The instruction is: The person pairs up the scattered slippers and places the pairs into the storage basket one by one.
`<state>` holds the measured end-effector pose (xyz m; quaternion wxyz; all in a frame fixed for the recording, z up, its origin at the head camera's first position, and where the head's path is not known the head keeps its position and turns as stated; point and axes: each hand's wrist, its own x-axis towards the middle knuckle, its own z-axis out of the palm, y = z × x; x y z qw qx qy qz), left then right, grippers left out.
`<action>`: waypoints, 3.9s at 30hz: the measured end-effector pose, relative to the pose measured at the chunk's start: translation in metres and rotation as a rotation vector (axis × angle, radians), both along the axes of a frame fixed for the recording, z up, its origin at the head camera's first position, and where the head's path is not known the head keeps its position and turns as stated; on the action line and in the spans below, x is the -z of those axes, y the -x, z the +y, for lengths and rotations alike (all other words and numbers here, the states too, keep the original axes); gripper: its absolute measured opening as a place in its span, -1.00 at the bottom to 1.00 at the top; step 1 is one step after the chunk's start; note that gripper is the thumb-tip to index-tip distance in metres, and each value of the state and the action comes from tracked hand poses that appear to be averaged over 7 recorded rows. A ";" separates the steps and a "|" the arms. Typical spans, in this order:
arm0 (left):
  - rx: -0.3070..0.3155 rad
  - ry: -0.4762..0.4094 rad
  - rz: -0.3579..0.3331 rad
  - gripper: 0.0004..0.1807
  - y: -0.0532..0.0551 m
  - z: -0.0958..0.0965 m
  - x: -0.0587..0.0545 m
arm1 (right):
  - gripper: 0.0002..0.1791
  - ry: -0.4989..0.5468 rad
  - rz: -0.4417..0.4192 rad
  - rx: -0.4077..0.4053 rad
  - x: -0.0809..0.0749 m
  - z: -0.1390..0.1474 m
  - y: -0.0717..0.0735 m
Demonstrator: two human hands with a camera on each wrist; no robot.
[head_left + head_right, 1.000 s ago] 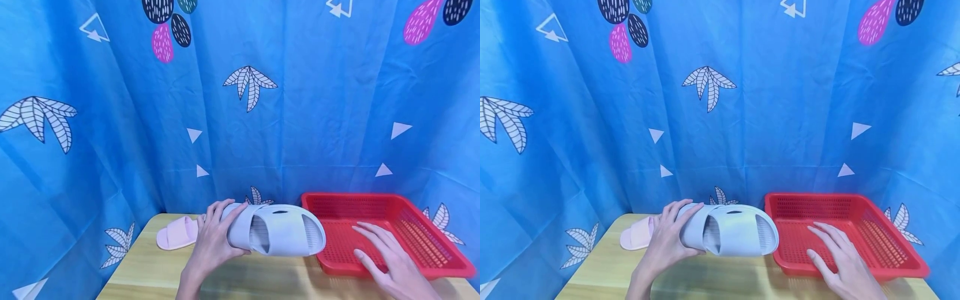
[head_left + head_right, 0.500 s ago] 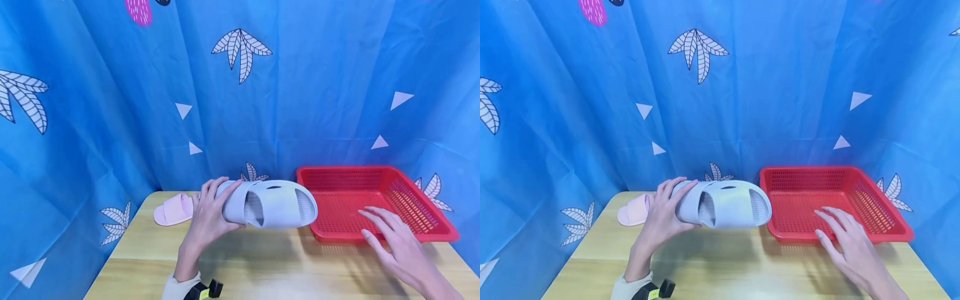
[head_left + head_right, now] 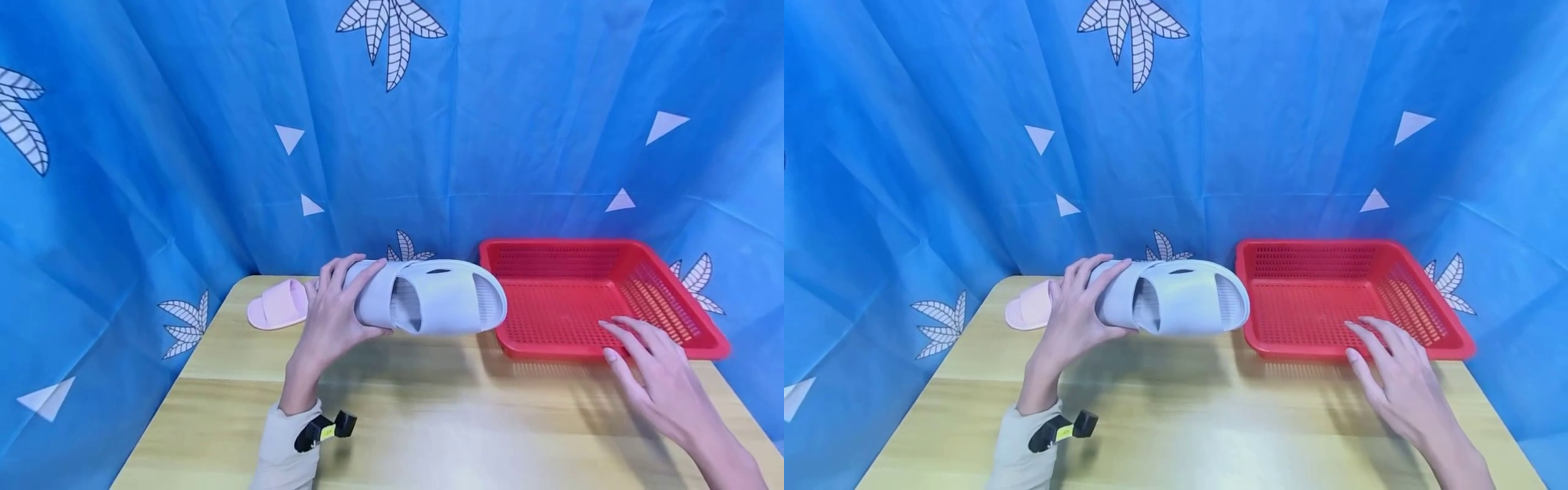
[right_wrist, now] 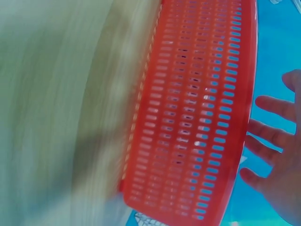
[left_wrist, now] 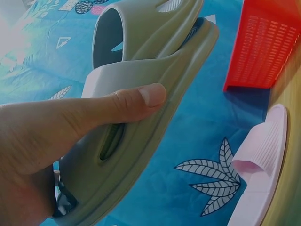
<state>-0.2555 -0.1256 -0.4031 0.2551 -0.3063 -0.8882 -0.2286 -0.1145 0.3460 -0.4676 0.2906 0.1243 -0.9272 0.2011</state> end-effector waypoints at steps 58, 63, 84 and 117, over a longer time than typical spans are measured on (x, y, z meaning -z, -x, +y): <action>0.005 -0.029 0.004 0.21 0.005 0.019 0.015 | -0.82 -0.158 -0.044 0.153 0.032 0.023 0.010; 0.023 -0.043 0.015 0.17 0.005 0.033 0.019 | -0.80 -0.157 -0.045 0.153 0.033 0.027 0.008; 0.090 -0.216 -0.032 0.10 0.006 0.079 0.031 | -0.81 -0.148 -0.020 0.132 0.037 0.024 0.016; 0.186 -0.086 -0.174 -0.01 0.004 0.186 0.018 | -0.79 -0.147 0.004 0.140 0.042 0.027 0.013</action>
